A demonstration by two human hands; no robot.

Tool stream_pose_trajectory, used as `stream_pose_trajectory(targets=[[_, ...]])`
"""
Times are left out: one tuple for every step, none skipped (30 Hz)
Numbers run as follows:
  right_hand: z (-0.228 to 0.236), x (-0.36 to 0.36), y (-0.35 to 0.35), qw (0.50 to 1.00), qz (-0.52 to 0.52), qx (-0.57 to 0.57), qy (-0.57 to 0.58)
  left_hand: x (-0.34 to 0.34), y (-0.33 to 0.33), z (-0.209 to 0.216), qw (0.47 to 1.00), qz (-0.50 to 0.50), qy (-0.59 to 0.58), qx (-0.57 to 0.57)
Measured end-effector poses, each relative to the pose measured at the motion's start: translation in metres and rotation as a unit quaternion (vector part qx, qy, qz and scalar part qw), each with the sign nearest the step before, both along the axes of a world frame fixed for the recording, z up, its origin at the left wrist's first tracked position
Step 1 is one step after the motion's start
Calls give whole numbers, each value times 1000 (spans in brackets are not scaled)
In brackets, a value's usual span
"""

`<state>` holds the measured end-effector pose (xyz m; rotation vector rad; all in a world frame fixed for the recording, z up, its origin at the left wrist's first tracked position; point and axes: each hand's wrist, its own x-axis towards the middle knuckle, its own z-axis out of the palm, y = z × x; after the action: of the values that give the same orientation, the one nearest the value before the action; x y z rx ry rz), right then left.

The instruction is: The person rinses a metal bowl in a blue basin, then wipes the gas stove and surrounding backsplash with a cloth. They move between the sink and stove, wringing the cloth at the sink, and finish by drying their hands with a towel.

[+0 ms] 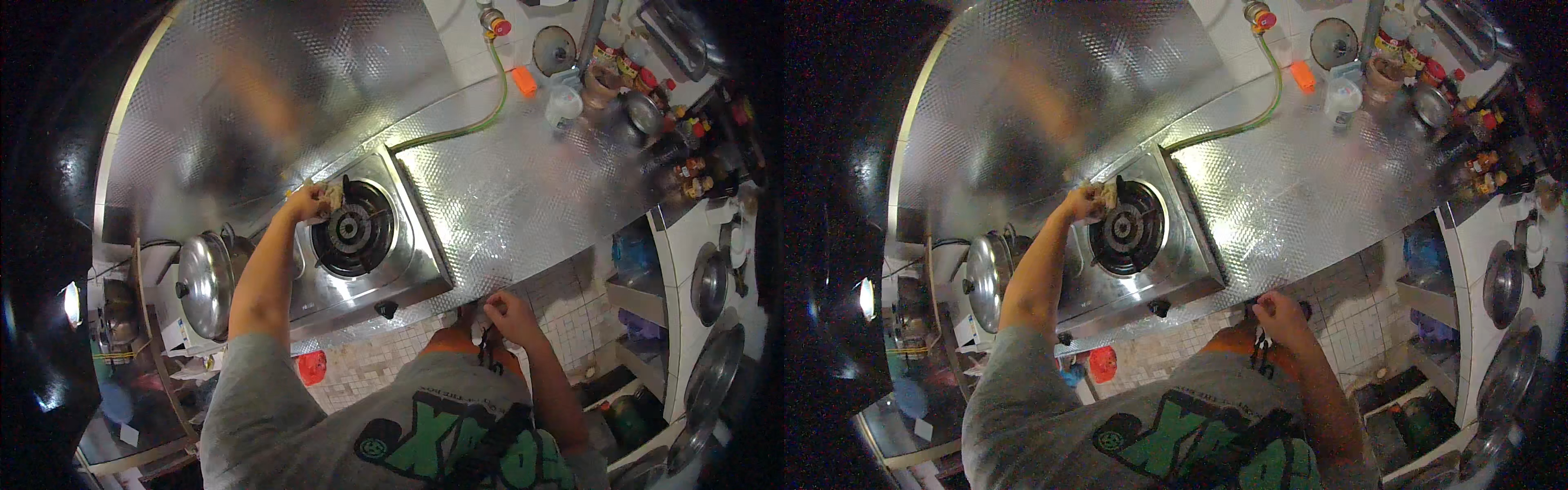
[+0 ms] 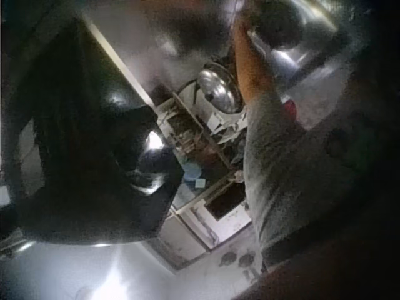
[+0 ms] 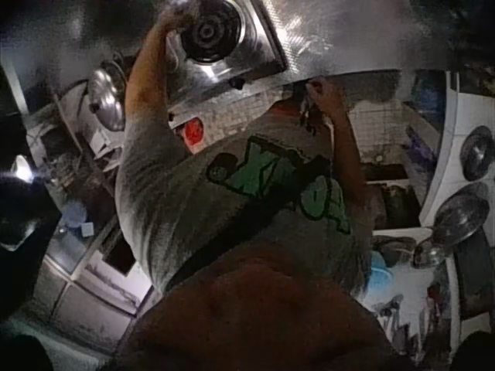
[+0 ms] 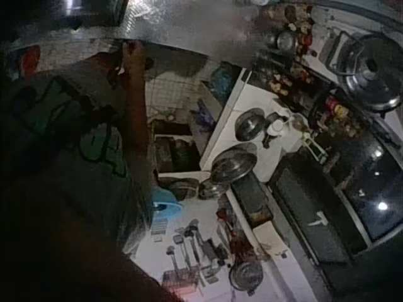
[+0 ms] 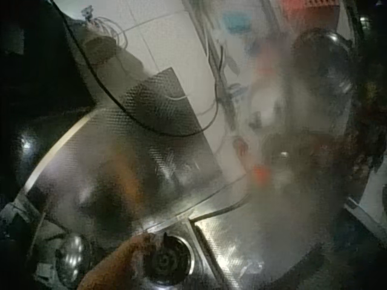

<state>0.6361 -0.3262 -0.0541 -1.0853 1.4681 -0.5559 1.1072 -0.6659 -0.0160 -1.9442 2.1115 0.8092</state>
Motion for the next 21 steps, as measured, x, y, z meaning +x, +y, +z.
stream_pose_trajectory(targets=[[4, 1, -2, 1000, 5, 3, 0, 12, 0, -6, 1000, 10, -13, -2], [7, 1, -4, 1000, 11, 5, 1, 28, -1, -15, 999, 20, -26, -5], [5, 0, -4, 1000, -2, -5, -1, 38, -3, -22, 997, 30, -66, -10], [1, -1, -3, 1000, -16, -15, -3, 49, -3, -27, 993, 41, -107, -12], [-1, -1, -1, 999, -30, -22, -4, 55, 1, -32, 983, 53, -177, -12], [-2, -4, 0, 999, -35, -4, 5, 57, 0, -39, 977, 76, -201, -5], [-3, -8, 1, 999, -41, 15, 14, 57, -5, -45, 970, 97, -225, 1], [-4, -11, 2, 998, -46, 34, 22, 51, -14, -50, 970, 129, -203, 15], [-3, -13, 3, 998, -49, 29, 27, 44, -24, -49, 969, 162, -182, 28], [0, -15, 4, 998, -52, 23, 31, 38, -31, -48, 972, 176, -152, 26], [-1, -16, 6, 997, -60, 20, 36, 21, -41, -44, 975, 184, -122, 26], [-3, -17, 8, 997, -65, 20, 38, 5, -47, -38, 976, 196, -92, 27], [-7, -18, 11, 996, -71, 21, 39, -8, -55, -36, 976, 207, -61, 28], [-10, -17, 10, 997, -63, 11, 33, 22, -62, -43, 985, 167, -5, 38], [-16, -16, 12, 997, -71, 9, 30, 0, -76, -36, 996, -2, -81, 27], [-22, -15, 13, 997, -78, 6, 27, -22, -91, -29, 973, -170, -154, 13], [-25, -15, 14, 996, -82, 3, 24, -43, -100, -24, 918, -330, -221, -2], [-19, -14, 13, 997, -72, -2, 23, -48, -105, -27, 906, -355, -231, -22], [-12, -11, 12, 998, -61, -7, 22, -52, -106, -30, 892, -378, -242, -41], [-7, -11, 11, 998, -52, -10, 22, -58, -106, -36, 878, -404, -251, -60], [-6, -12, 11, 998, -58, -10, 23, -80, -102, -32, 929, -310, -198, -36]])
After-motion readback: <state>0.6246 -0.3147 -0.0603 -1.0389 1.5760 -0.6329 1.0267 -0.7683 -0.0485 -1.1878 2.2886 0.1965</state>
